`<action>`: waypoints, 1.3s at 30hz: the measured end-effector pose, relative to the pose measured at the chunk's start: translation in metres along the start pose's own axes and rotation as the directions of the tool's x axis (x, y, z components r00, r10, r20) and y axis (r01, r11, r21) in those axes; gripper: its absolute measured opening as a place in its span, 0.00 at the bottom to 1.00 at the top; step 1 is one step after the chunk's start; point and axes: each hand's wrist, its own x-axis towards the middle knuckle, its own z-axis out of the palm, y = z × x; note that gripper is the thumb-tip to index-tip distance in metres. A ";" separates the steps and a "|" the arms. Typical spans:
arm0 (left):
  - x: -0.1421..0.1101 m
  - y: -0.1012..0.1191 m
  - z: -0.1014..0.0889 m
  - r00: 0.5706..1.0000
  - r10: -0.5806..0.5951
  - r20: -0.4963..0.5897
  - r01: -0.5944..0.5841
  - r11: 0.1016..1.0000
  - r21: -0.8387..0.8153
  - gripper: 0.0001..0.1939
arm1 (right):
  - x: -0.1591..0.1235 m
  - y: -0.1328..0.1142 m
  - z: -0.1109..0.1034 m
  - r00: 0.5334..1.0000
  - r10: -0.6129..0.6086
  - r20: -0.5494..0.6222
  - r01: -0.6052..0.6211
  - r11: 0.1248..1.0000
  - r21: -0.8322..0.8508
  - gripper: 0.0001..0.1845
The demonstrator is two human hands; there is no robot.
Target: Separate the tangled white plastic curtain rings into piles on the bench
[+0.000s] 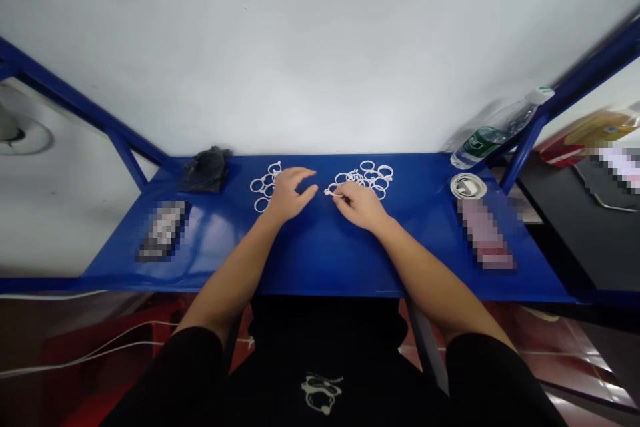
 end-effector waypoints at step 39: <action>-0.021 0.044 0.039 0.862 -0.069 0.503 0.505 0.211 -0.837 0.23 | 0.001 0.002 -0.003 0.962 0.271 0.039 -0.237 0.752 0.615 0.14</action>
